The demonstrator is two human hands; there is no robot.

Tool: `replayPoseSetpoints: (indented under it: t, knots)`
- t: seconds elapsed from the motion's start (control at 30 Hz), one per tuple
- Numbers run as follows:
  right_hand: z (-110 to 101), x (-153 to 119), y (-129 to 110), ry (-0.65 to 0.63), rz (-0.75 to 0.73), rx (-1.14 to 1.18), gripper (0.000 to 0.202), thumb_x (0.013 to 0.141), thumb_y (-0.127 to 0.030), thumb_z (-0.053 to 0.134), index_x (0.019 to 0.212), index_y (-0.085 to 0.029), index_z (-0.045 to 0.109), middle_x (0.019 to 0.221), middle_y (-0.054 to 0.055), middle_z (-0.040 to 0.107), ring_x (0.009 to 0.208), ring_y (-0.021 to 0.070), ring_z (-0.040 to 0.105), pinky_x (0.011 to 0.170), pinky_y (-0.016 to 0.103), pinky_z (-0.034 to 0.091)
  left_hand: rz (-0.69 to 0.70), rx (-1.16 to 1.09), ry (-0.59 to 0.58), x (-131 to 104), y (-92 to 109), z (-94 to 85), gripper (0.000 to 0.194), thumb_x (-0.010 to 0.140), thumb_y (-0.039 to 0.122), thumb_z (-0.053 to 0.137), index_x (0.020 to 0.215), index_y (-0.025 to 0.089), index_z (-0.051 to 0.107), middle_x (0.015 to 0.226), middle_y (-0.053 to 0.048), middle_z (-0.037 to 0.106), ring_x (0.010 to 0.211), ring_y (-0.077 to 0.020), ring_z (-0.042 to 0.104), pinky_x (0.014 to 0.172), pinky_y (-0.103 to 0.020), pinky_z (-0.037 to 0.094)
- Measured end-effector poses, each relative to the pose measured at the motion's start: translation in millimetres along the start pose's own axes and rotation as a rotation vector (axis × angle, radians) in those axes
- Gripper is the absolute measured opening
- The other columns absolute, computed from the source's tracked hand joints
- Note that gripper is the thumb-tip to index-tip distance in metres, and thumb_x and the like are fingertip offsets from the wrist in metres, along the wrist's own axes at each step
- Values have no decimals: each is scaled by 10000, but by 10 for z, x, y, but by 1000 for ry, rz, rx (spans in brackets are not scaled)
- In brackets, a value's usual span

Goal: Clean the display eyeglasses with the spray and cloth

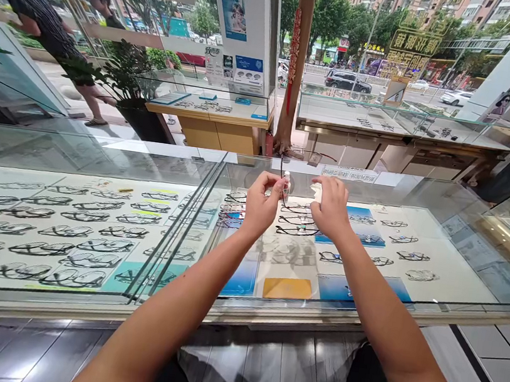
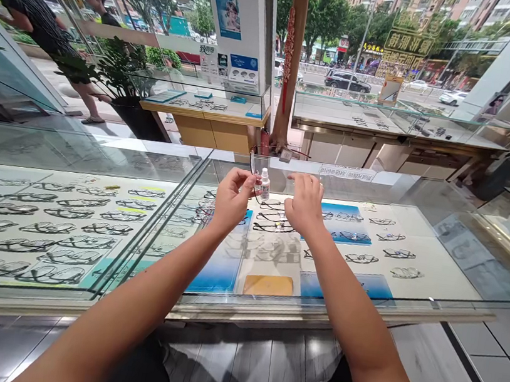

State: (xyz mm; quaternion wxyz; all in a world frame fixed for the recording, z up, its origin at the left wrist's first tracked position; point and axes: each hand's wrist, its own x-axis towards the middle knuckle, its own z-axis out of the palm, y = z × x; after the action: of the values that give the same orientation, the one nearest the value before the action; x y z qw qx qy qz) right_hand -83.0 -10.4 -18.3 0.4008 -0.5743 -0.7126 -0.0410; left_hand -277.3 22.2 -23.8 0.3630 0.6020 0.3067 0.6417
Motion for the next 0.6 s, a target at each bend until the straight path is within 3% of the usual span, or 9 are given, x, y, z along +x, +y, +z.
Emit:
replayPoseSetpoints:
  t: [0.27, 0.4, 0.5, 0.6]
  knots:
    - [-35, 3, -13, -54, -38, 18, 498, 835, -98, 577, 1306, -216, 692, 1409, 151, 734, 1346, 402, 554, 1165, 584, 425, 17, 59, -72, -6, -3, -11, 481, 1007, 707, 724, 986, 227, 683, 1053, -83, 742, 934, -200, 727, 752, -307, 653]
    - [-43, 3, -68, -13, -127, 169, 311, 997, -317, 645, 1285, -239, 735, 1360, 128, 787, 1301, 386, 630, 1149, 577, 471, 53, 59, -136, 6, 30, -23, 459, 1009, 681, 724, 971, 226, 683, 1217, -119, 707, 1109, -244, 713, 775, -326, 664]
    - [-5, -3, -91, -30, -189, 307, 401, 1035, -498, 696, 1344, -246, 740, 1367, 132, 805, 1295, 375, 676, 1152, 572, 505, 114, 121, -174, 16, 21, -30, 417, 1022, 631, 720, 951, 221, 697, 1330, -149, 686, 1298, -304, 676, 832, -367, 667]
    - [39, -16, -95, -50, -202, 409, 403, 1039, -524, 717, 1329, -249, 759, 1345, 134, 823, 1278, 361, 707, 1124, 560, 545, 144, 136, -209, 25, -19, -34, 376, 1026, 583, 729, 936, 218, 714, 1376, -159, 687, 1390, -330, 652, 992, -449, 649]
